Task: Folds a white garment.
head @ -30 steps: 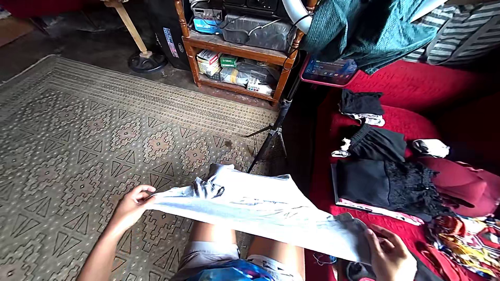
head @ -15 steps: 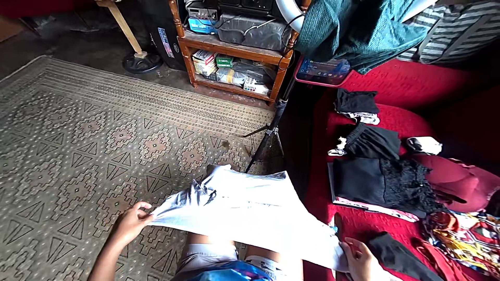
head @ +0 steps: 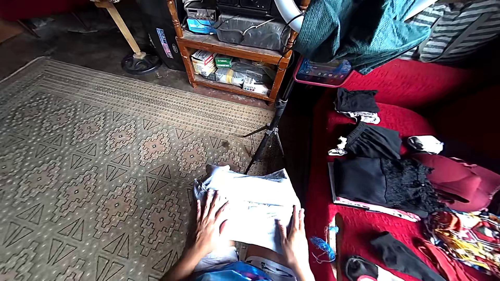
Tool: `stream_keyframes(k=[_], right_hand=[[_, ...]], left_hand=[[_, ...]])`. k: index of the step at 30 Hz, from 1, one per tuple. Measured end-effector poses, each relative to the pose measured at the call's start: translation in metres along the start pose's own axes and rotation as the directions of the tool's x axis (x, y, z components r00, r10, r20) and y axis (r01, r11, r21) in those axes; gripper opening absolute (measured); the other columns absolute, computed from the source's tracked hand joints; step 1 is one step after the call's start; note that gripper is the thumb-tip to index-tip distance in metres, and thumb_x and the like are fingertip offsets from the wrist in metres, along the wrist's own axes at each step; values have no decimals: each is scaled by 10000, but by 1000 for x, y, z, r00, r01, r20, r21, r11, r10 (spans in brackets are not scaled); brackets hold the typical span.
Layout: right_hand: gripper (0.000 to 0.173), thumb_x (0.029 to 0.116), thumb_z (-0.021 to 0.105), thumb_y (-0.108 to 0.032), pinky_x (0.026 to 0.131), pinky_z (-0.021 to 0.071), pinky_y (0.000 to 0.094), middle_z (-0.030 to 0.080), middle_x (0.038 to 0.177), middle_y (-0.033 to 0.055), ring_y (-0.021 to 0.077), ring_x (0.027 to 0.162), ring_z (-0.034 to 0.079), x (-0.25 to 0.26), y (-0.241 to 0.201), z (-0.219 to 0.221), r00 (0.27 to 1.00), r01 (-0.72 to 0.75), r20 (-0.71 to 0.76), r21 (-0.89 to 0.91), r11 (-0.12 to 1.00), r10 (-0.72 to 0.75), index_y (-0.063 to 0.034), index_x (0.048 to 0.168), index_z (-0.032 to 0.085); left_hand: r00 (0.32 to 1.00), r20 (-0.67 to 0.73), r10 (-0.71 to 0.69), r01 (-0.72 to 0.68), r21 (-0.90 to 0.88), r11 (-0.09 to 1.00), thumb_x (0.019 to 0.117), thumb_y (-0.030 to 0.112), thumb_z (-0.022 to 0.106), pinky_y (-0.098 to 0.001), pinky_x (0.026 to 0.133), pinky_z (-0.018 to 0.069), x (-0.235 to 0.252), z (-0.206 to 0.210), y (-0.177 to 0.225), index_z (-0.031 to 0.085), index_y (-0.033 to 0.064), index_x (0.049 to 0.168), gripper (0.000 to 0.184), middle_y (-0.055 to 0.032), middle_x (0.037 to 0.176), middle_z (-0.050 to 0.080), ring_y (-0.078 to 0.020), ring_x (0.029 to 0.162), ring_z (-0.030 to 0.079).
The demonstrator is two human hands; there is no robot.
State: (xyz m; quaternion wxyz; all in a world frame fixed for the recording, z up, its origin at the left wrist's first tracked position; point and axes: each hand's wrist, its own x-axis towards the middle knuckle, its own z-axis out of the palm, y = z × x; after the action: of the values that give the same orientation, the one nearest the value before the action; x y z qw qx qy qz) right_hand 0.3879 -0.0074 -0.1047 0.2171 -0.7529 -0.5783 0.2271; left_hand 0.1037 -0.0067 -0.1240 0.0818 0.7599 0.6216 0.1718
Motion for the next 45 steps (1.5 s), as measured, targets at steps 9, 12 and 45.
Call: stream_keyframes(k=[9, 12, 45], right_hand=[[583, 1125, 196, -352, 1184, 366, 320, 447, 1572, 154, 126, 1414, 467, 18, 47, -17, 937, -338, 284, 590, 733, 204, -13, 1580, 325], [658, 1113, 150, -482, 980, 555, 367, 672, 1288, 126, 128, 1134, 667, 12, 55, -15, 858, -514, 390, 632, 580, 334, -47, 1455, 506], [548, 949, 682, -370, 1111, 399, 531, 655, 1332, 123, 293, 1290, 578, 53, -172, 52, 733, 433, 554, 67, 899, -394, -134, 1433, 580]], left_hand=[[1000, -25, -8, 1, -271, 963, 1041, 535, 393, -572, 1263, 123, 15, -5, -34, 419, 190, 1578, 639, -232, 1677, 186, -396, 1568, 115], [998, -26, -64, 42, -504, 862, 1050, 515, 383, -452, 1299, 90, 21, 1, -54, 264, 27, 1612, 754, -236, 1693, 78, -321, 1586, 51], [934, 334, -124, 225, -283, 932, 935, 20, 667, -542, 1020, 490, 87, -60, -110, 689, -9, 1151, 219, -223, 1195, 667, -367, 1133, 644]])
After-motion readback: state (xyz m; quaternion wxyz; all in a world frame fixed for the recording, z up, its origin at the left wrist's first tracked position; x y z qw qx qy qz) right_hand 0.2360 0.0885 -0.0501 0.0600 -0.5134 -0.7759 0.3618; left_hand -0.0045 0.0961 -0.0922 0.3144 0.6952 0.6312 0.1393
